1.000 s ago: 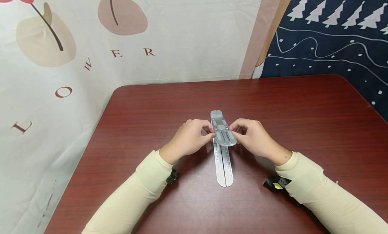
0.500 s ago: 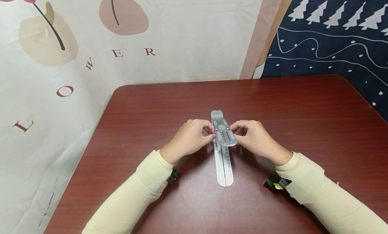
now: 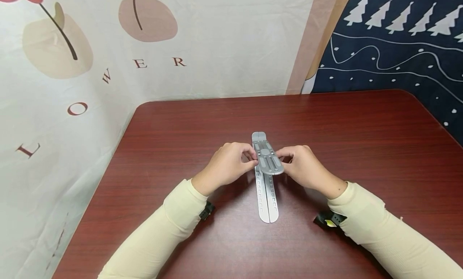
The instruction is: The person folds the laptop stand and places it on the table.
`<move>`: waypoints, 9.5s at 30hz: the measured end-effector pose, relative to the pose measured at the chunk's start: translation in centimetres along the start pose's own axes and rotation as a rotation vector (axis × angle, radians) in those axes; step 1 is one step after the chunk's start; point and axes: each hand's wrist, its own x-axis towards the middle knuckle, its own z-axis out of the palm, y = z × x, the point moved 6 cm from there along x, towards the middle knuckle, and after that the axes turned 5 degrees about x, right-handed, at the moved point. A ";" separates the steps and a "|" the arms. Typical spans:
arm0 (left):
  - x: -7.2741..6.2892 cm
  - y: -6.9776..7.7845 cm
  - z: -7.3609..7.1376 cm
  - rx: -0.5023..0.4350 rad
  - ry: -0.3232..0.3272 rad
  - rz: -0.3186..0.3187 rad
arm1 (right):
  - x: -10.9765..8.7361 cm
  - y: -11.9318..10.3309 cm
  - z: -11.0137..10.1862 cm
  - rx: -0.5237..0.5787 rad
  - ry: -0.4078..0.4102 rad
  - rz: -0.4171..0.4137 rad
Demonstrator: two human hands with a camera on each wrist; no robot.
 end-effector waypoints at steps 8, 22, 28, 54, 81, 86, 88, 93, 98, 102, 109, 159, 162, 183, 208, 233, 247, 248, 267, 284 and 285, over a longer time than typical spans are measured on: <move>0.0 0.0 0.0 0.007 -0.002 -0.013 | -0.1 -0.3 0.0 0.003 0.008 -0.026; -0.2 0.1 -0.1 0.010 -0.007 -0.019 | -0.2 -0.4 0.0 0.006 0.006 -0.046; -0.2 0.1 0.0 0.012 0.001 -0.016 | -0.1 -0.3 0.1 0.015 0.006 -0.022; -0.3 0.2 0.0 0.036 0.016 -0.007 | -0.3 -0.8 -0.2 -0.063 0.088 -0.116; -0.4 0.2 0.1 0.043 0.052 -0.018 | -0.3 -0.9 0.2 -0.021 0.062 -0.027; -0.5 0.2 -0.1 0.058 0.084 -0.028 | -0.3 -0.9 0.1 -0.022 0.065 -0.043; -0.6 0.3 -0.2 0.051 0.094 -0.026 | -0.3 -0.9 0.2 -0.020 0.064 -0.044; -0.6 0.7 -0.2 0.004 0.112 0.021 | -0.2 -0.8 0.2 -0.010 0.061 -0.051; -0.6 1.0 -0.3 -0.012 0.118 0.051 | -0.2 -0.9 0.2 -0.013 0.056 -0.069; -0.7 1.1 -0.4 -0.005 0.142 0.064 | -0.2 -1.0 0.3 -0.019 0.054 -0.086; -0.7 1.2 -0.5 -0.010 0.182 0.092 | -0.2 -1.2 0.4 -0.018 0.052 -0.104; -0.8 1.3 -0.6 -0.071 0.182 0.122 | -0.4 -1.7 0.2 -0.030 0.005 -0.126; -0.8 1.3 -0.6 -0.066 0.186 0.126 | -0.3 -1.8 0.2 -0.036 0.010 -0.131; -0.8 1.5 -0.9 -0.022 0.244 0.156 | -0.1 -1.9 -0.2 -0.098 0.060 -0.133; -1.1 1.8 -0.9 0.039 0.267 0.139 | -0.1 -1.9 -0.3 -0.148 0.089 -0.191; -1.0 1.7 -0.5 0.047 0.176 0.128 | -0.3 -2.3 -0.4 -0.228 0.098 -0.248; -0.8 1.5 0.2 0.103 0.093 0.122 | -0.2 -2.1 0.0 -0.282 0.045 -0.207; -0.8 1.5 0.2 0.106 0.087 0.121 | -0.2 -2.0 0.0 -0.285 0.042 -0.205; -1.0 1.3 1.2 0.125 -0.048 0.104 | -0.4 -1.5 0.7 -0.315 -0.073 -0.183; -1.3 1.3 2.4 0.211 -0.195 0.155 | -0.7 -0.6 1.5 -0.351 -0.198 -0.065; -1.3 1.3 2.4 0.222 -0.207 0.159 | -0.8 -0.5 1.6 -0.361 -0.208 -0.061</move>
